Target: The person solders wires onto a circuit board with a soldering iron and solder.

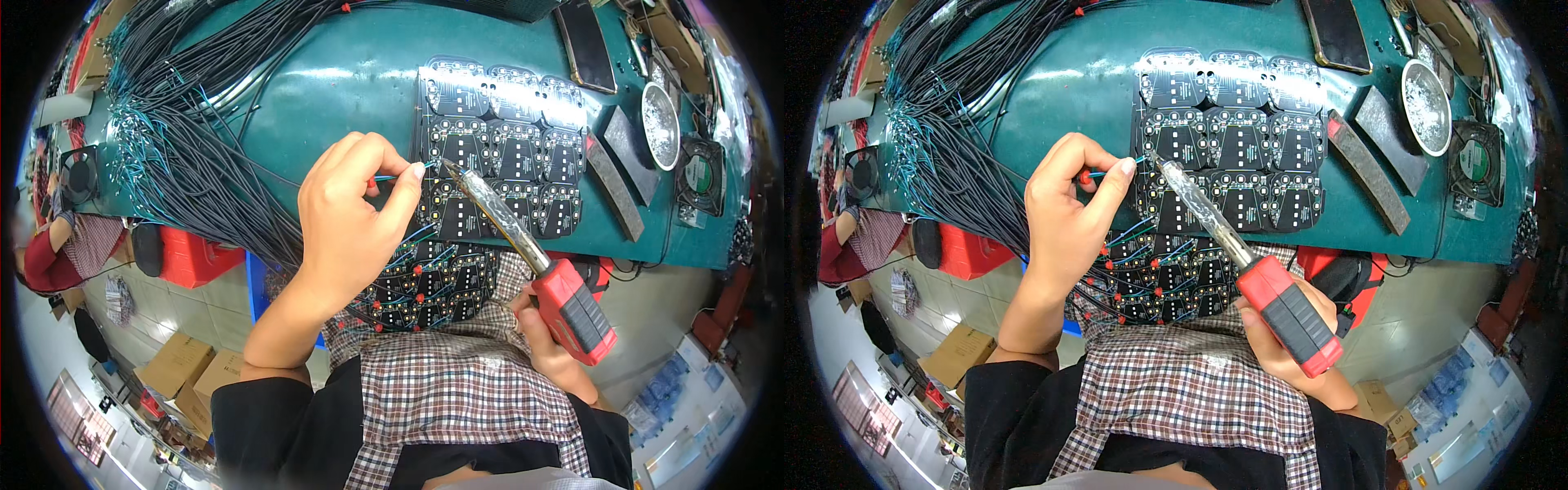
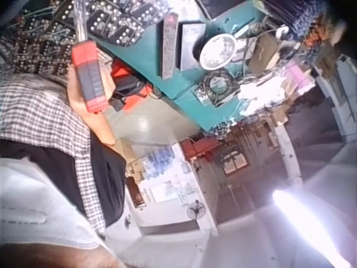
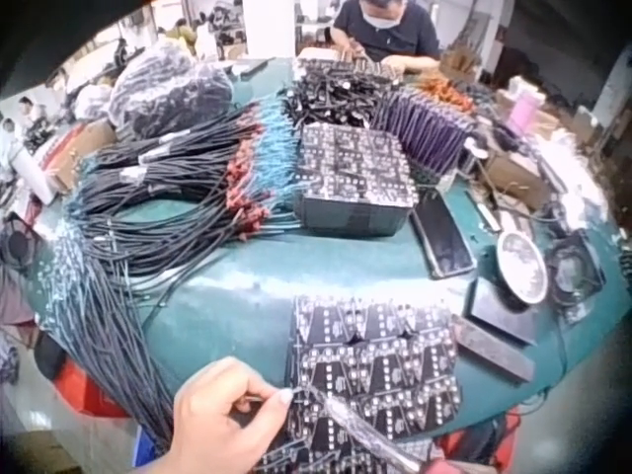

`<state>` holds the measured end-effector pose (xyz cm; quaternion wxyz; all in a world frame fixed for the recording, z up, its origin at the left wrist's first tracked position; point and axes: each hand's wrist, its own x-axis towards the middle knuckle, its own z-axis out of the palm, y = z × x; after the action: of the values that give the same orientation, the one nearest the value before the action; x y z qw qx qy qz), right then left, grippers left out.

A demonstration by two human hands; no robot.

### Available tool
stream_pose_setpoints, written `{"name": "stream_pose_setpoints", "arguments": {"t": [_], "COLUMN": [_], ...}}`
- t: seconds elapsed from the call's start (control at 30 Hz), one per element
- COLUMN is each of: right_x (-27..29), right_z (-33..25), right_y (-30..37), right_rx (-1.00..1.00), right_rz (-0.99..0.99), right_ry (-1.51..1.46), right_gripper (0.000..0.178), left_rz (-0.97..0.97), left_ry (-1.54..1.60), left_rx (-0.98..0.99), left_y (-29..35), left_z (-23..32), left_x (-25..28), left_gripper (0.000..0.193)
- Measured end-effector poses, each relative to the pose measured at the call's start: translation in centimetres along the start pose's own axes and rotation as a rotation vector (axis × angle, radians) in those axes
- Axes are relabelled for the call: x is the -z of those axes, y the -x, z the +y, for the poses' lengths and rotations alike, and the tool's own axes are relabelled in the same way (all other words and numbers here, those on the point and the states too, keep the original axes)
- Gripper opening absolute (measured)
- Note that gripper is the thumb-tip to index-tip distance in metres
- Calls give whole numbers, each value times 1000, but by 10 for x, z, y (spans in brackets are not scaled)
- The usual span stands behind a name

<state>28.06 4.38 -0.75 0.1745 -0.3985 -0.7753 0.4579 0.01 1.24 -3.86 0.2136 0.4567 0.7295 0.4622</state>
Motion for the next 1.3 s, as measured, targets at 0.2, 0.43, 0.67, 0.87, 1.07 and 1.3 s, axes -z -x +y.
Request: {"name": "stream_pose_setpoints", "arguments": {"t": [0.2, 0.43, 0.67, 0.87, 1.07, 1.3], "right_x": [-4, -5, -6, 0, -4, -3], "right_z": [2, 5, 4, 1, -3, -3], "right_y": [-4, -7, -6, -4, 1, 1], "right_rx": [56, 46, -28, -65, -161, -172], "right_rz": [-25, -38, -46, -47, 24, 34], "right_ry": [43, 54, -1, -134, -151, -203], "right_gripper": [25, 26, 23, 15, 15, 14], "left_rz": [76, 86, 97, 92, 118, 39], "left_ry": [-45, -64, -102, -117, -84, -172], "left_rx": [-40, -38, -66, -74, -111, -181], "left_y": [-4, -5, -5, -5, -6, -2], "left_z": [-1, 0, 1, 2, 2, -4], "left_x": [-5, -6, -6, -4, -5, -1], "left_gripper": [17, 17, 17, 17, 13, 12]}}
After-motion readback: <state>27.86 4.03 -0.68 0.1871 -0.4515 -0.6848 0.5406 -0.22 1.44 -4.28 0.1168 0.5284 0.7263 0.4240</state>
